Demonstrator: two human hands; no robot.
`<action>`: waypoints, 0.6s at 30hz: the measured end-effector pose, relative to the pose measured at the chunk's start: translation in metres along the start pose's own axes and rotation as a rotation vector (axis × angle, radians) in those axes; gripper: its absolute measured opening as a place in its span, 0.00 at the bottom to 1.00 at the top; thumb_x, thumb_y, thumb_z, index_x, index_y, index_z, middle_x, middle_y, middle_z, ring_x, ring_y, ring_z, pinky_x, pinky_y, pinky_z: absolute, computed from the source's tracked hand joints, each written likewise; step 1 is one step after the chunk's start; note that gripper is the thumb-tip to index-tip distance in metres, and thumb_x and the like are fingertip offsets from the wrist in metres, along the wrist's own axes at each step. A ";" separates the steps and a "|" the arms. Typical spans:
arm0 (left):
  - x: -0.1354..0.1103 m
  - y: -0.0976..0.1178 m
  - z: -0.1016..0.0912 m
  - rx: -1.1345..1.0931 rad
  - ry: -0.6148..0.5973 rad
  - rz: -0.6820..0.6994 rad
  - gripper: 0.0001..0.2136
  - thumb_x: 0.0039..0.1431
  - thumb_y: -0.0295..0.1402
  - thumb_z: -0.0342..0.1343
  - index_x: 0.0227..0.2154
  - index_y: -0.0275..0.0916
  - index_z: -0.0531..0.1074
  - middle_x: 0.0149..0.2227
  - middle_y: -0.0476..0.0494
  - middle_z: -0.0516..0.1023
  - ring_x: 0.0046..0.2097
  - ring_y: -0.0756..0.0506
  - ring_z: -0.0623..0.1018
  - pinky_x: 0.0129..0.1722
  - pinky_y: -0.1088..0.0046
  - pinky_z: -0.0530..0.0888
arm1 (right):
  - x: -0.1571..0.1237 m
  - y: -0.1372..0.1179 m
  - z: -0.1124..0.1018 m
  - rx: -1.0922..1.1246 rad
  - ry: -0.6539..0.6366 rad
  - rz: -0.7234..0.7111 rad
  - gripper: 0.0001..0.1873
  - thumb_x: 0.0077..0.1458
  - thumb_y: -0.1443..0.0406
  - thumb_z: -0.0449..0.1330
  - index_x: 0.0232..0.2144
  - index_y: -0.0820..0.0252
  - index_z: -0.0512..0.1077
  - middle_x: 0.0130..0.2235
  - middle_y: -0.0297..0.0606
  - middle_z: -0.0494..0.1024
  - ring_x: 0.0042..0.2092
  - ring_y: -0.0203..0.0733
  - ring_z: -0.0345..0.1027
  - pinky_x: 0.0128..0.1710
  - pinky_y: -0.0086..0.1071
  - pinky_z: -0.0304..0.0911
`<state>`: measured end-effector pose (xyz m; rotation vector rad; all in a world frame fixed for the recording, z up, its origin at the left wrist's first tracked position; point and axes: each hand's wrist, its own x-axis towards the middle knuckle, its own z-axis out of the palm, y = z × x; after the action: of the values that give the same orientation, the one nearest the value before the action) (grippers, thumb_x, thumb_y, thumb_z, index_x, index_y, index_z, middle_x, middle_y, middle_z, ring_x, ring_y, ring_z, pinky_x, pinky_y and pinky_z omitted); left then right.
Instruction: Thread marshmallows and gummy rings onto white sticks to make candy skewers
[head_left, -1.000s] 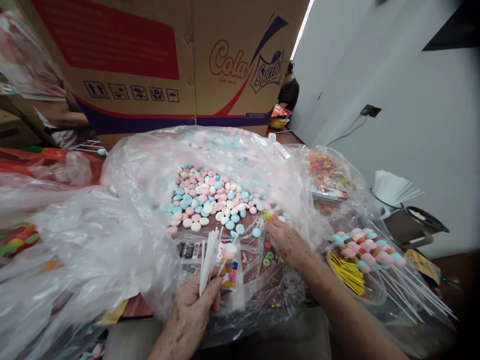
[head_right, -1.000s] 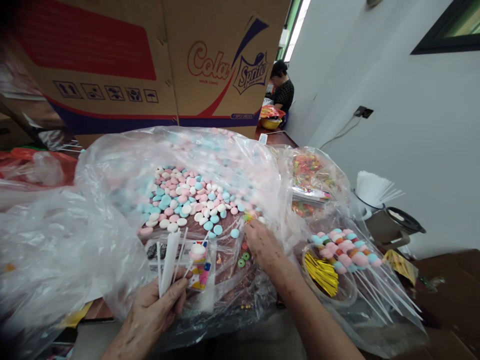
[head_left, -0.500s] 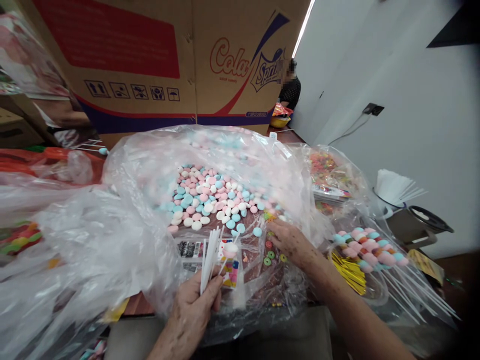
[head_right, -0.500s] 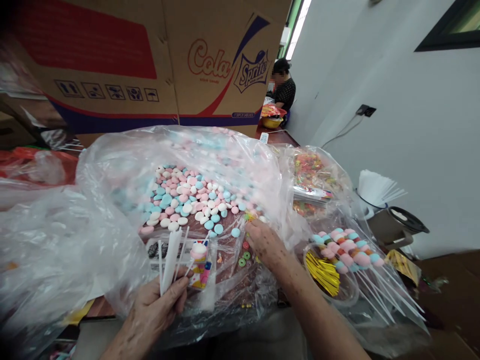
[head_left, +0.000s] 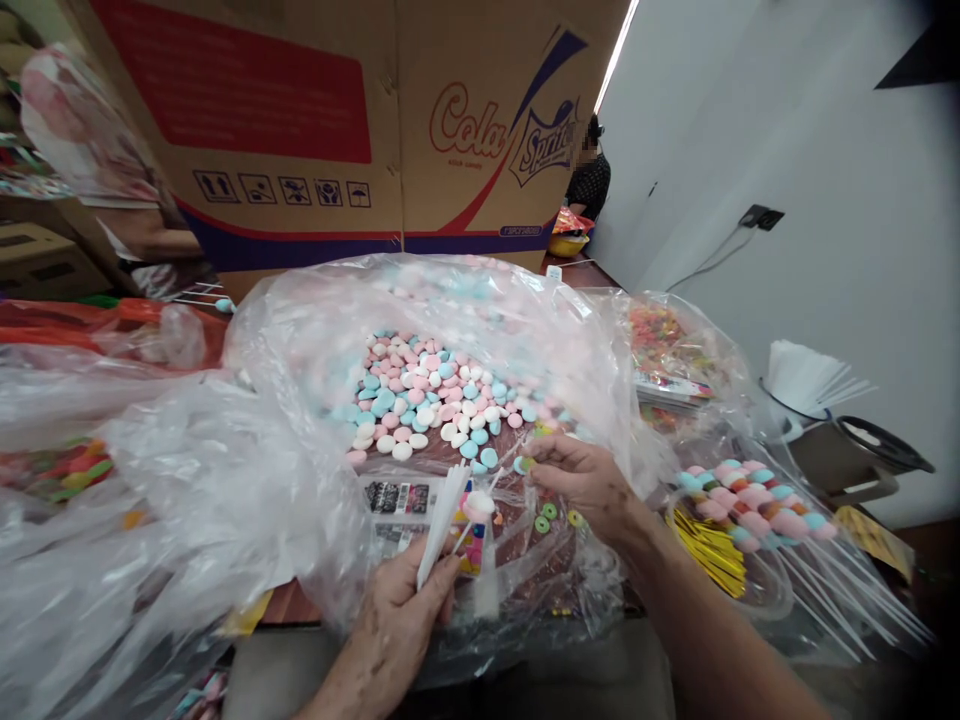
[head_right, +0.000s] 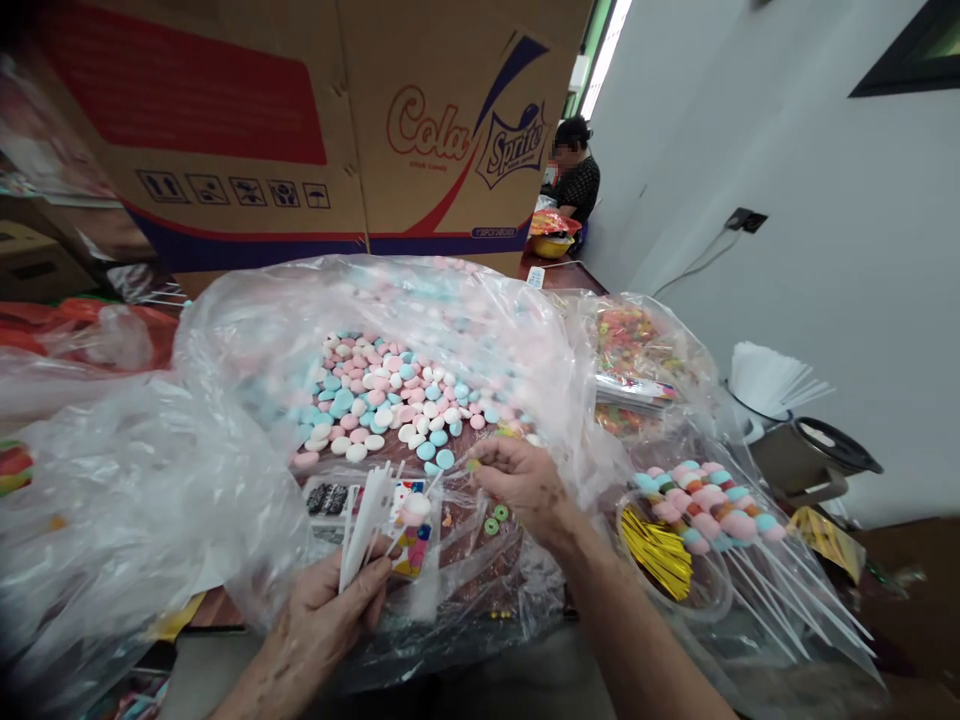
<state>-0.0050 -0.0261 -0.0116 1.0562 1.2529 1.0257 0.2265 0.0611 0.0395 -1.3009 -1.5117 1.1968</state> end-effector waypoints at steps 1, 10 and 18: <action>0.000 0.003 0.000 0.052 -0.035 0.018 0.12 0.59 0.42 0.57 0.26 0.40 0.77 0.15 0.55 0.66 0.20 0.50 0.60 0.21 0.74 0.56 | -0.001 -0.005 0.005 0.140 -0.007 0.040 0.11 0.47 0.61 0.66 0.33 0.59 0.75 0.29 0.32 0.76 0.27 0.35 0.67 0.28 0.29 0.62; 0.001 0.009 -0.002 0.189 -0.141 0.003 0.13 0.63 0.40 0.51 0.27 0.40 0.73 0.17 0.55 0.66 0.23 0.49 0.63 0.23 0.73 0.56 | 0.004 -0.013 0.020 0.434 -0.046 0.093 0.14 0.39 0.61 0.75 0.30 0.59 0.80 0.28 0.33 0.78 0.28 0.34 0.70 0.29 0.28 0.66; 0.001 0.009 -0.001 0.197 -0.123 0.023 0.14 0.62 0.40 0.51 0.25 0.40 0.73 0.17 0.56 0.64 0.22 0.49 0.61 0.24 0.72 0.57 | 0.006 -0.011 0.019 0.407 -0.068 0.084 0.12 0.38 0.63 0.75 0.29 0.58 0.81 0.27 0.32 0.77 0.28 0.33 0.68 0.29 0.27 0.65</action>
<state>-0.0064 -0.0233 -0.0034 1.2680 1.2616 0.8529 0.2046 0.0635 0.0455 -1.0650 -1.1855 1.5226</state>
